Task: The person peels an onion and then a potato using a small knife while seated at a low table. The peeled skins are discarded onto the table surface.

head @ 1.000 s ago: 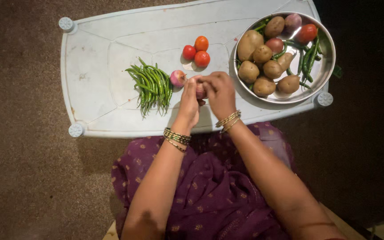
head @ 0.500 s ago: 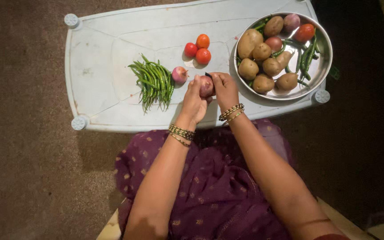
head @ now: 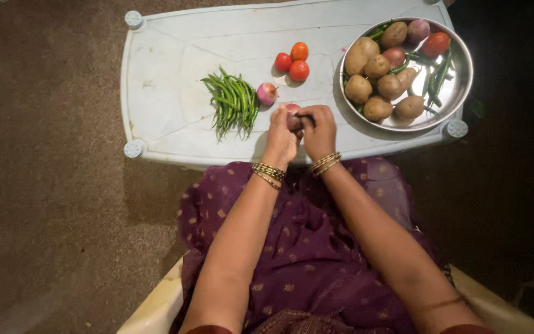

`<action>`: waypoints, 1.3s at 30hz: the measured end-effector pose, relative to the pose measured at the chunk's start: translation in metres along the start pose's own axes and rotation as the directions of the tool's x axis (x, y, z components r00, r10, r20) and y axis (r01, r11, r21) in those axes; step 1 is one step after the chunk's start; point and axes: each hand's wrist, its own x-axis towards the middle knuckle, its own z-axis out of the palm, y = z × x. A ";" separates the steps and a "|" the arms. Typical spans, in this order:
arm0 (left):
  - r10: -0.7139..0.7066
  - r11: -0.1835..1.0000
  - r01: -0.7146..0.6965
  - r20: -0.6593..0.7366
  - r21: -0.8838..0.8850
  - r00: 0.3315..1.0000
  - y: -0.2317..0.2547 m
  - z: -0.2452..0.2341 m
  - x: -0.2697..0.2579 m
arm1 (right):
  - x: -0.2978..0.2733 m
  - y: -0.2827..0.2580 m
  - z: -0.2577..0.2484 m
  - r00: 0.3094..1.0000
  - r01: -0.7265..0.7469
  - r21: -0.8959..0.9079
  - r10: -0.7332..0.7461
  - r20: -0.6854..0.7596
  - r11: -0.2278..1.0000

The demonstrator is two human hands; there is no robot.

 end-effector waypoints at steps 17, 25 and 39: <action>0.595 0.526 -0.443 0.058 0.726 0.801 0.026 -0.027 -0.028 | -0.032 0.064 0.010 0.767 -0.612 0.227 0.497 0.405 0.758; 0.548 -0.104 -0.390 0.379 0.915 0.745 0.071 0.014 -0.072 | -0.036 0.078 0.009 0.767 -0.599 0.216 0.473 0.434 0.771; 0.431 -0.625 -0.228 0.573 0.747 0.697 0.075 0.009 -0.052 | -0.029 0.064 -0.010 0.821 -0.530 0.219 0.431 0.374 0.819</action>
